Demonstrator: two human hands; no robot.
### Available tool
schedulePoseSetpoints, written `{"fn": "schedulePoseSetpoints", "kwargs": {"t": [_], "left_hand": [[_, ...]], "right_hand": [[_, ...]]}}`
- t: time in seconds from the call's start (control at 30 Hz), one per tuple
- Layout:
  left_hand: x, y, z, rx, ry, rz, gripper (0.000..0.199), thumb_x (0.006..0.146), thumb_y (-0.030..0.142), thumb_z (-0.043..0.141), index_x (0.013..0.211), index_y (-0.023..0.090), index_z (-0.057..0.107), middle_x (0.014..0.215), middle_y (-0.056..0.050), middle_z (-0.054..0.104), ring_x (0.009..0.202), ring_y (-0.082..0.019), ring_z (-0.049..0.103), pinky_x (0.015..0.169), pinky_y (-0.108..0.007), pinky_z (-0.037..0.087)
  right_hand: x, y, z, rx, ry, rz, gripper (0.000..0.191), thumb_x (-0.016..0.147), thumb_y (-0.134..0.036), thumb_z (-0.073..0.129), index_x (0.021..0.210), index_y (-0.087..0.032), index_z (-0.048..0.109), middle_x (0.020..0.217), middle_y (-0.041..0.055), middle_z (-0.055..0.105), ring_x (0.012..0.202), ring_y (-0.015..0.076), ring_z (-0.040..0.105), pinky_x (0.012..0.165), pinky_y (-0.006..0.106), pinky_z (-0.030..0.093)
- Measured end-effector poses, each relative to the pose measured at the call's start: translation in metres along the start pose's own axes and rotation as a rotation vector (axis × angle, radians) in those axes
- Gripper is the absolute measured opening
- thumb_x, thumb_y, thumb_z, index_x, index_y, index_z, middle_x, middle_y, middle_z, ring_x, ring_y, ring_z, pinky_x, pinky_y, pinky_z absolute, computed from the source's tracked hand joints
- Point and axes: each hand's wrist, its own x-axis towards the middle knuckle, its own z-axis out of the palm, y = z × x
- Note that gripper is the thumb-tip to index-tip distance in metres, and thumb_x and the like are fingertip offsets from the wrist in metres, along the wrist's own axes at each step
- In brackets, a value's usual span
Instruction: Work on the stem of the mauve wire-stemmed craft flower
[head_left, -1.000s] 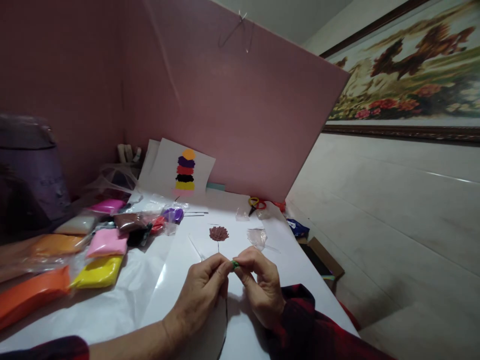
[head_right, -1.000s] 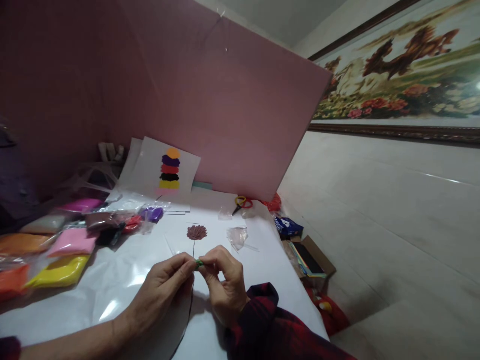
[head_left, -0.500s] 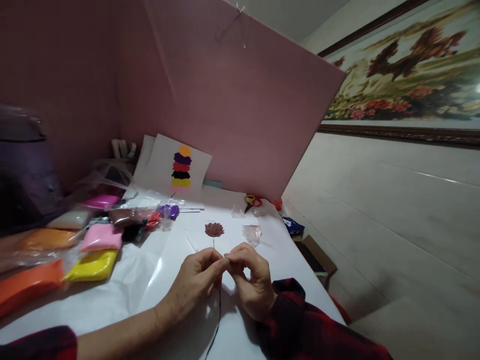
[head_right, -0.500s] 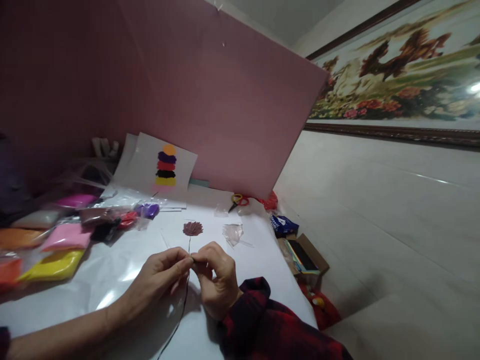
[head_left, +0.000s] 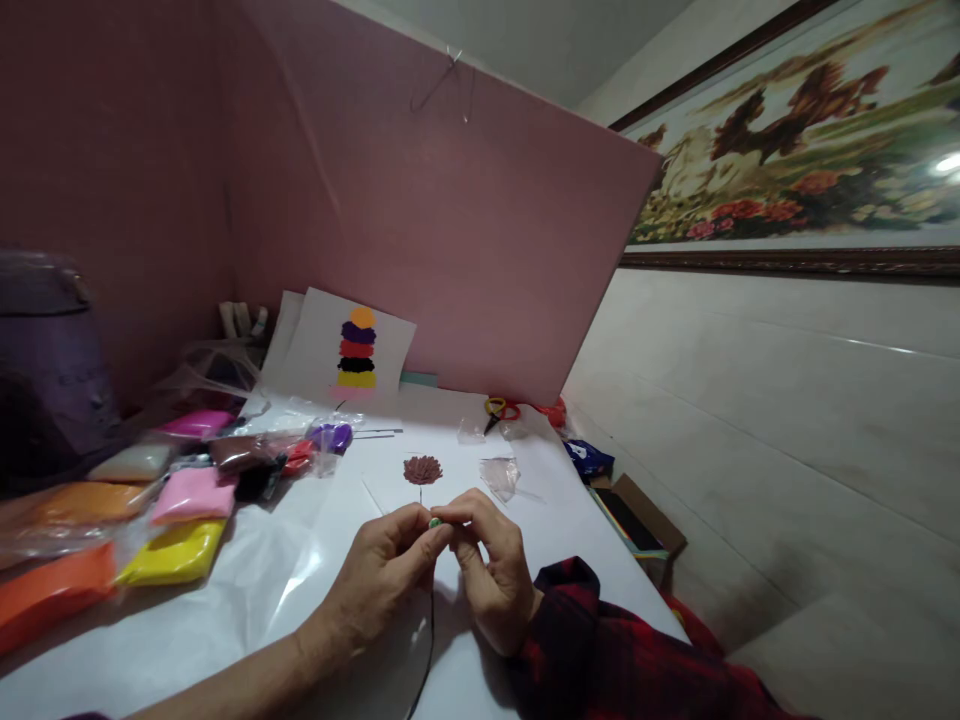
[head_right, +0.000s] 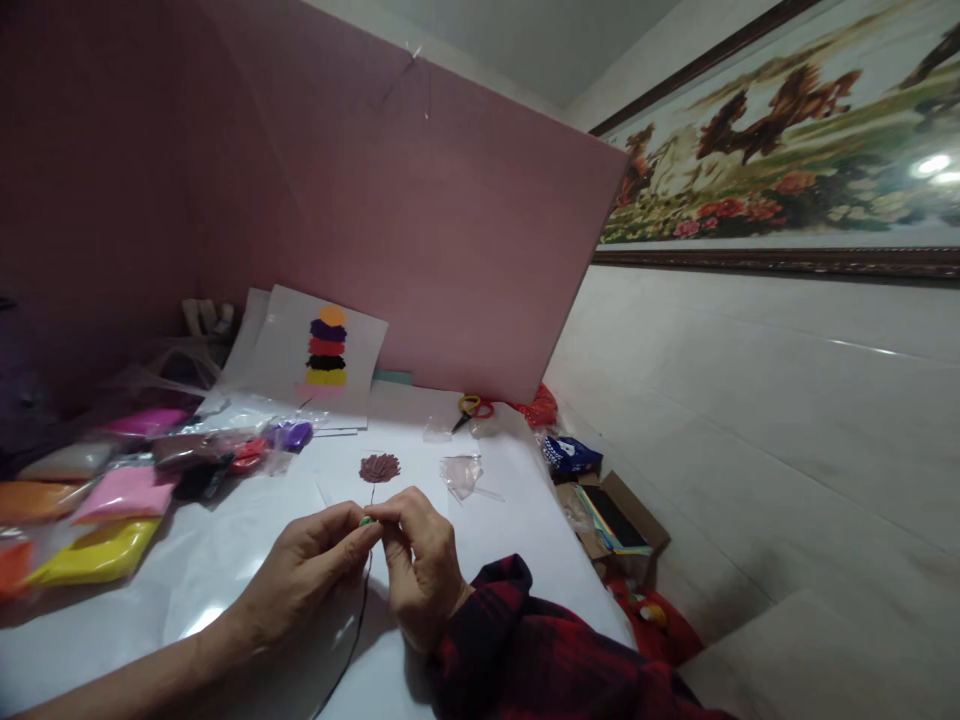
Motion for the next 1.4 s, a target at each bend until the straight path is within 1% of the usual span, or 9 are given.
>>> {"fn": "schedulePoseSetpoints", "kwargs": {"t": [0.23, 0.37, 0.47, 0.57, 0.7, 0.8, 0.93, 1.17, 1.4], "left_hand": [[-0.001, 0.002, 0.000, 0.057, -0.021, 0.003, 0.041, 0.084, 0.048, 0.052, 0.057, 0.019, 0.044, 0.049, 0.004, 0.043, 0.051, -0.011, 0.039, 0.050, -0.024, 0.028], [-0.001, 0.003, 0.002, 0.039, -0.020, 0.001, 0.039, 0.083, 0.047, 0.054, 0.058, 0.018, 0.048, 0.051, 0.003, 0.044, 0.052, -0.012, 0.041, 0.051, -0.024, 0.031], [0.000, 0.001, 0.003, -0.007, 0.040, 0.015, 0.035, 0.083, 0.045, 0.057, 0.062, 0.017, 0.053, 0.056, 0.002, 0.050, 0.056, -0.013, 0.045, 0.054, -0.024, 0.035], [0.002, -0.001, 0.003, -0.047, 0.093, -0.015, 0.038, 0.083, 0.048, 0.058, 0.062, 0.017, 0.052, 0.054, 0.002, 0.049, 0.054, -0.013, 0.044, 0.052, -0.024, 0.036], [0.003, 0.003, 0.002, -0.084, 0.025, -0.028, 0.049, 0.084, 0.061, 0.052, 0.064, 0.017, 0.051, 0.053, 0.003, 0.048, 0.051, -0.012, 0.043, 0.049, -0.023, 0.035], [0.003, 0.007, 0.002, -0.137, -0.026, -0.022, 0.054, 0.082, 0.068, 0.051, 0.065, 0.018, 0.050, 0.052, 0.004, 0.046, 0.048, -0.011, 0.040, 0.045, -0.023, 0.031], [0.000, 0.007, 0.003, -0.125, -0.041, -0.049, 0.059, 0.081, 0.073, 0.049, 0.060, 0.017, 0.049, 0.048, 0.002, 0.045, 0.045, -0.010, 0.038, 0.043, -0.023, 0.027], [-0.004, 0.003, 0.004, -0.050, 0.015, -0.005, 0.057, 0.083, 0.070, 0.047, 0.056, 0.020, 0.040, 0.049, 0.005, 0.031, 0.048, -0.010, 0.027, 0.045, -0.024, 0.022], [-0.001, -0.001, 0.001, 0.066, 0.110, 0.029, 0.050, 0.085, 0.061, 0.047, 0.059, 0.019, 0.048, 0.055, 0.003, 0.039, 0.055, -0.013, 0.035, 0.051, -0.025, 0.031]], "right_hand": [[-0.002, -0.001, 0.003, 0.103, 0.049, 0.305, 0.027, 0.097, -0.039, 0.048, 0.096, -0.018, 0.065, 0.071, 0.0013, 0.053, 0.061, 0.0132, 0.051, 0.054, 0.027, 0.042], [0.001, -0.004, 0.018, 0.373, 0.160, 0.702, 0.042, 0.091, -0.057, 0.051, 0.083, -0.017, 0.059, 0.058, -0.0045, 0.047, 0.037, 0.0060, 0.035, 0.034, 0.020, 0.026], [0.003, -0.006, 0.028, 0.539, 0.233, 0.909, 0.040, 0.088, -0.056, 0.056, 0.080, -0.017, 0.056, 0.058, -0.0053, 0.048, 0.035, 0.0045, 0.037, 0.033, 0.018, 0.027], [0.003, -0.006, 0.028, 0.543, 0.240, 0.849, 0.045, 0.081, -0.061, 0.061, 0.081, -0.017, 0.057, 0.062, -0.0047, 0.050, 0.036, 0.0042, 0.039, 0.033, 0.017, 0.029], [0.001, -0.004, 0.021, 0.506, 0.159, 0.699, 0.045, 0.080, -0.059, 0.065, 0.098, -0.018, 0.061, 0.062, -0.0058, 0.048, 0.037, 0.0046, 0.035, 0.032, 0.018, 0.026], [0.002, -0.004, 0.020, 0.458, 0.117, 0.595, 0.040, 0.079, -0.053, 0.069, 0.098, -0.018, 0.063, 0.064, -0.0044, 0.049, 0.043, 0.0056, 0.035, 0.037, 0.020, 0.029], [0.002, -0.004, 0.022, 0.438, 0.090, 0.579, 0.035, 0.081, -0.052, 0.067, 0.087, -0.018, 0.061, 0.063, -0.0026, 0.051, 0.045, 0.0078, 0.038, 0.038, 0.021, 0.029], [-0.001, -0.009, 0.022, 0.385, 0.104, 0.482, 0.025, 0.087, -0.041, 0.063, 0.077, -0.019, 0.059, 0.055, -0.0067, 0.037, 0.045, 0.0072, 0.029, 0.040, 0.022, 0.023], [-0.001, -0.008, 0.025, 0.440, 0.079, 0.553, 0.028, 0.085, -0.045, 0.064, 0.082, -0.017, 0.062, 0.066, -0.0029, 0.050, 0.046, 0.0064, 0.035, 0.042, 0.022, 0.028]]}}
